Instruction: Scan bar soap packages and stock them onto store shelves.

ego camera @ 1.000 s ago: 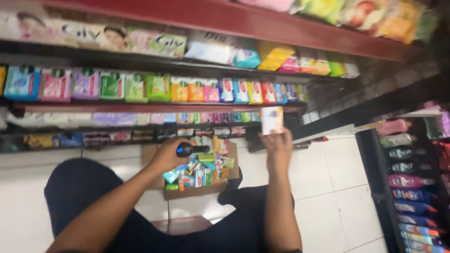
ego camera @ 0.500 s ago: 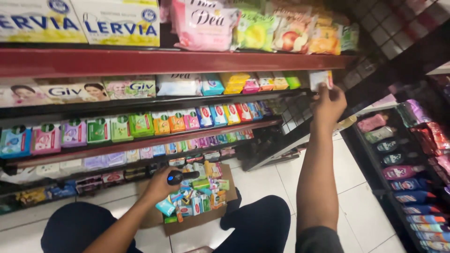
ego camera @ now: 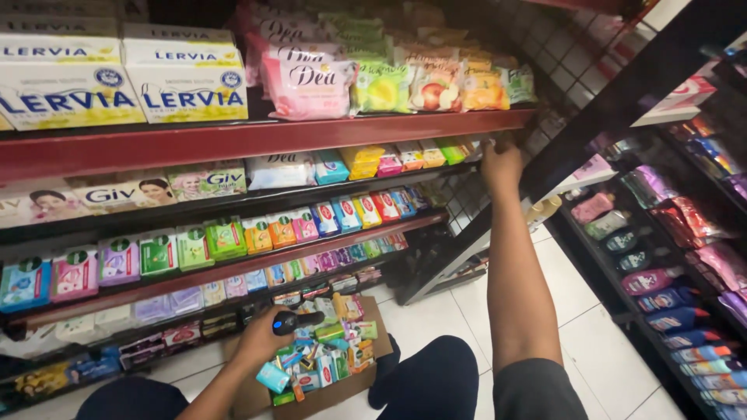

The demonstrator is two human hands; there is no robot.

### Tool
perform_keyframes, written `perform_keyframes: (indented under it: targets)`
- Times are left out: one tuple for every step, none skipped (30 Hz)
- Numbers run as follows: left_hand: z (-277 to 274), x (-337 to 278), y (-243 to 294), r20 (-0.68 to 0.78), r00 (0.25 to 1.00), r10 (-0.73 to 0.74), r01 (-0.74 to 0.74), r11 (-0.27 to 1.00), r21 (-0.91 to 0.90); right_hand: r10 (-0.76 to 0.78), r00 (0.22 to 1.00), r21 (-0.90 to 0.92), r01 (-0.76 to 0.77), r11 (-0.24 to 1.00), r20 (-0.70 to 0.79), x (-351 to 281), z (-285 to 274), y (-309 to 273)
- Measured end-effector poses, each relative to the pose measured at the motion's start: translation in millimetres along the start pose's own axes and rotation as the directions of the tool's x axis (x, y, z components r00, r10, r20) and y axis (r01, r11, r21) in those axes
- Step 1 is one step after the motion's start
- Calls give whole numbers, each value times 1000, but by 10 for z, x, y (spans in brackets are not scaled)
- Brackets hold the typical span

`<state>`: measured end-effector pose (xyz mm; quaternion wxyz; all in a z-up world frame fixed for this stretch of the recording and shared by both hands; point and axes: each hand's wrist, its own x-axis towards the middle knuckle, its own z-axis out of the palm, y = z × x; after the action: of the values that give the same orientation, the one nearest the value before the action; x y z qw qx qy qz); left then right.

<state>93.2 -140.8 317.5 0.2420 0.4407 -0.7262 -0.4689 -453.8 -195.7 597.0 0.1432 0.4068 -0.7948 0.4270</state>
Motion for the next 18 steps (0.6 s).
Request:
perform_keyframes:
  targets:
    - [-5, -13, 21, 2, 1000, -15, 15, 1000, 1, -8, 1000, 18, 7, 1000, 26, -16, -4, -27]
    - [-7, -11, 42, 2, 1000, -9, 9, 1000, 1, -9, 1000, 18, 9, 1000, 21, -14, -13, -30]
    - [-9, -19, 59, -2, 1000, -20, 20, 1000, -8, -4, 1000, 16, 3, 1000, 26, -16, -11, -36]
    - [-12, -25, 74, -5, 1000, -30, 30, 999, -17, 2, 1000, 14, -3, 1000, 31, -18, -7, -43]
    - [-13, -36, 70, -6, 1000, -29, 28, 999, -18, 1, 1000, 15, -1, 1000, 29, -34, -13, -50]
    - [-13, -46, 66, -6, 999, -33, 33, 999, -20, -10, 999, 29, 9, 1000, 31, -48, -19, -56]
    - [-19, -42, 66, -6, 999, -35, 35, 999, -21, -21, 999, 43, 19, 999, 30, -54, -27, -64]
    - [7, -21, 1, -8, 999, -31, 31, 999, -20, -22, 999, 45, 21, 999, 27, -56, -23, -59]
    - [34, -1, -65, -17, 1000, -3, 3, 1000, -4, -10, 999, 38, 8, 999, 43, -58, -16, -56]
    - [61, 20, -130, -26, 999, 25, -25, 1000, 13, 3, 998, 30, -4, 1000, 58, -58, -9, -53]
    - [83, 41, -199, -27, 999, 30, -29, 999, 14, 1, 999, 32, -3, 999, 54, -64, -4, -71]
    - [107, 64, -267, -35, 998, 57, -57, 998, 26, -22, 998, 66, 18, 998, 55, -69, 1, -87]
    - [135, 92, -331, -40, 995, 87, -85, 996, 37, -44, 998, 99, 38, 994, 54, -75, -8, -95]
    - [128, 93, -330, -39, 995, 92, -91, 995, 38, -43, 998, 98, 38, 994, 48, -78, 1, -94]
    - [129, 97, -327, -36, 995, 90, -88, 995, 41, -23, 999, 64, 20, 998, 45, -74, 5, -93]
    - [129, 101, -325, -33, 996, 87, -86, 995, 44, -2, 999, 29, 1, 1000, 42, -72, 10, -91]
    - [134, 108, -336, -34, 995, 93, -92, 995, 44, -4, 999, 29, 3, 1000, 36, -68, 17, -84]
    - [138, 116, -349, -40, 994, 101, -99, 993, 58, 3, 999, 46, -5, 999, 47, -64, 25, -77]
